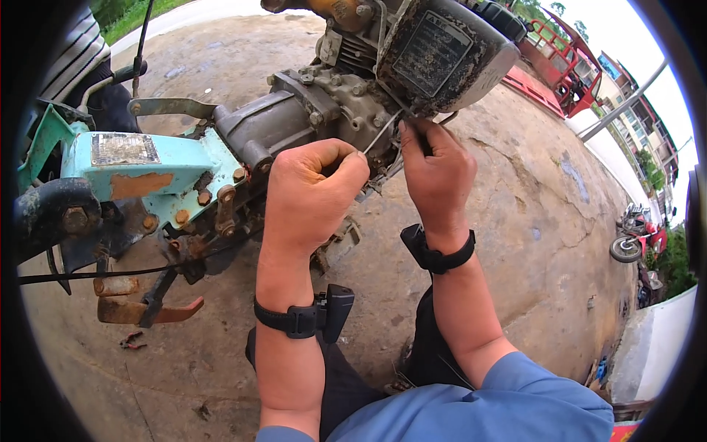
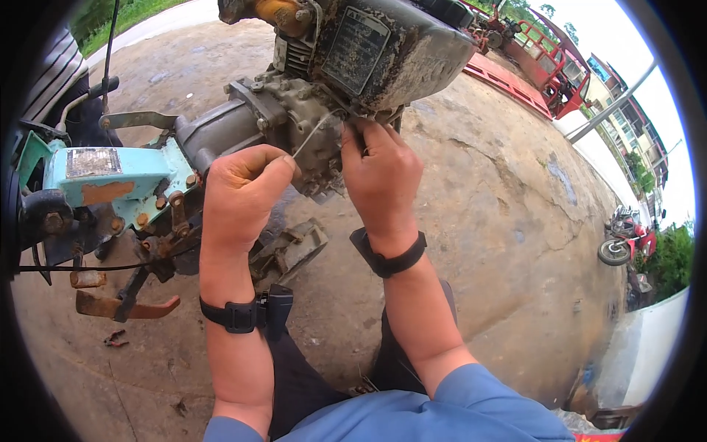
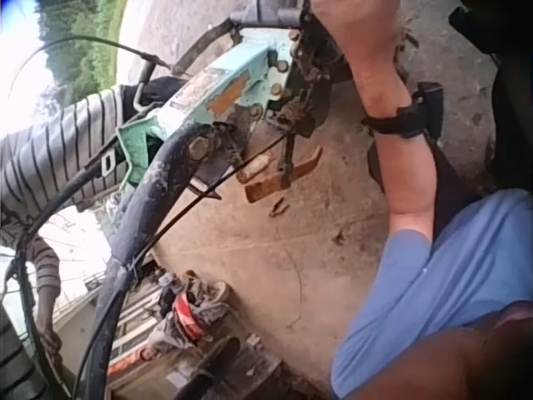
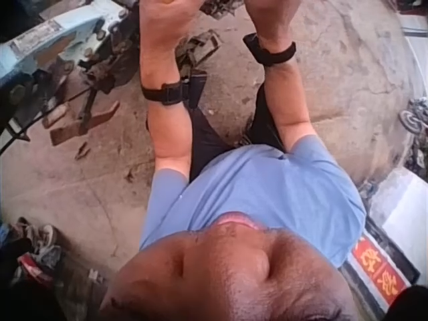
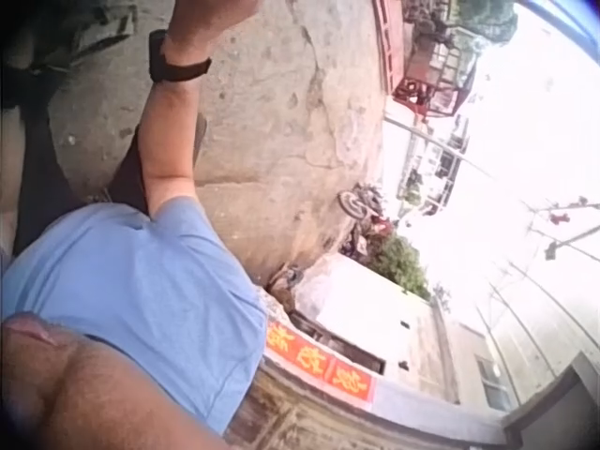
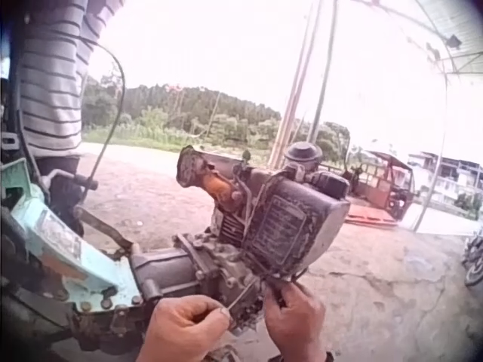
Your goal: Repairing and adjusting the control cable on a small tiller machine.
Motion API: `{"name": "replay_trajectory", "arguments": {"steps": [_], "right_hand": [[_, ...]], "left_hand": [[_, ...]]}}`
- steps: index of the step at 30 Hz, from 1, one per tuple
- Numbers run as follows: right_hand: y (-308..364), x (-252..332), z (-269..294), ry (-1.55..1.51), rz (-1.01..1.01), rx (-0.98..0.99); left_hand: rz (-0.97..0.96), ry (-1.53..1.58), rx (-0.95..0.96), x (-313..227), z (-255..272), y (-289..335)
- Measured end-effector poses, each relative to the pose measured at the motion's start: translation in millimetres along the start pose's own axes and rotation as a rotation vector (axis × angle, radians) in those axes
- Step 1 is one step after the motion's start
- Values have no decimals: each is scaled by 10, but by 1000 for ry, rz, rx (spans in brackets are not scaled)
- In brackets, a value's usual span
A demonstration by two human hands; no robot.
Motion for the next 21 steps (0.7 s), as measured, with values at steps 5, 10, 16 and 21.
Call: {"name": "replay_trajectory", "arguments": {"steps": [5, 10, 16, 21], "right_hand": [[67, -42, 52, -40, 43, -27], [-66, -20, 182, -164, 122, 9], [124, -81, 217, -190, 53, 194], [312, -260, 55, -94, -21, 251]], "left_hand": [[43, -147, -22, -45, 71, 29], [-6, -221, -26, -137, -31, -109], [-32, -257, 18, -112, -94, -167], [-36, -263, 12, -58, -142, -211]]}}
Point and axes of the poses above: each hand's wrist, its own y-axis away from the middle knuckle, its own z-axis out of the back of the hand, x = y × z, the point moved 3 cm from there along -y, towards the middle knuckle, and after that the axes turned 5 degrees about x, right-handed, at the moved point
